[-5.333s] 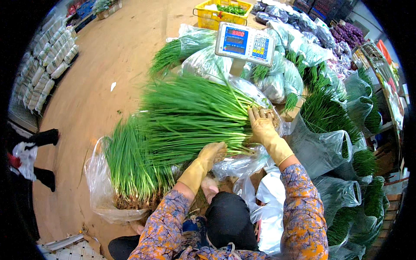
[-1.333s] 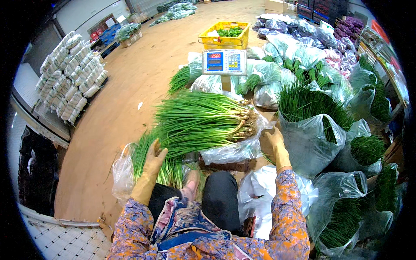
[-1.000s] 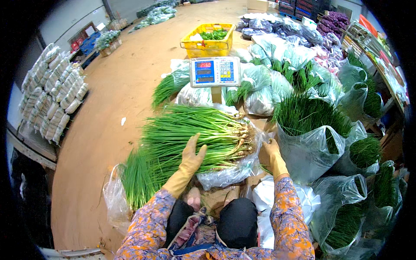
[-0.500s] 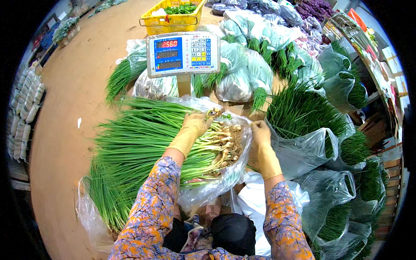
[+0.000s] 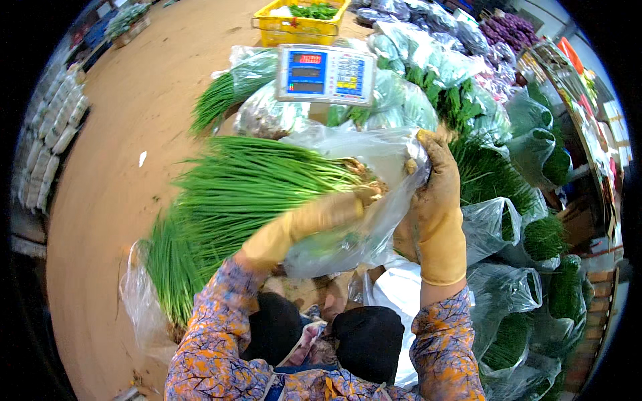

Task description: The person sorts bunches of green onions from a large pile, weighs them on a digital scale, and places them into plastic bags.

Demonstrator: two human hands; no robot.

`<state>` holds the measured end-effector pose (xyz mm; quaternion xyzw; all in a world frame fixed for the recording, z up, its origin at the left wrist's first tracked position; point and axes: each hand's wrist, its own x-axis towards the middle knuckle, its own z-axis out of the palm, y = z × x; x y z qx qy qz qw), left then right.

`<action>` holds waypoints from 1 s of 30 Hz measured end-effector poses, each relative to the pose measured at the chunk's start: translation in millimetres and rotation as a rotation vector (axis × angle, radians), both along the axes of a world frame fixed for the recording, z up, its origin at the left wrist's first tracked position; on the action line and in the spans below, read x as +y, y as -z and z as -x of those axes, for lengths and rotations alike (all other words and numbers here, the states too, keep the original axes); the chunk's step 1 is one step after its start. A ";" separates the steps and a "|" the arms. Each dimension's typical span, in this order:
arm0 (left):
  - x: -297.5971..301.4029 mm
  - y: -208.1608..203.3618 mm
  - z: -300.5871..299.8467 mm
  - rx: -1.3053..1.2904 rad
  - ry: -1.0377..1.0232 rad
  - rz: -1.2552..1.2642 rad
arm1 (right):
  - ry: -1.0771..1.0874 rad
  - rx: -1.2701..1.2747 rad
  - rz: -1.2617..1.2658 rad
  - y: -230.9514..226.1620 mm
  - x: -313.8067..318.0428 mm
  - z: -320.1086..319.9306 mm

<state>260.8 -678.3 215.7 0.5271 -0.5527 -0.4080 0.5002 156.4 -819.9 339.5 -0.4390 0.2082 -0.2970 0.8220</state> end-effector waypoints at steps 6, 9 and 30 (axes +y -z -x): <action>156.3 47.5 54.2 -0.323 -0.325 -0.405 | -0.060 -0.101 -0.041 0.4 45.8 -0.8; 213.3 48.6 58.8 -0.233 -0.663 -0.507 | -0.090 0.075 0.024 11.2 73.0 7.2; 190.8 -94.1 174.0 -0.294 -0.090 0.576 | -0.244 0.163 0.637 125.3 207.7 199.4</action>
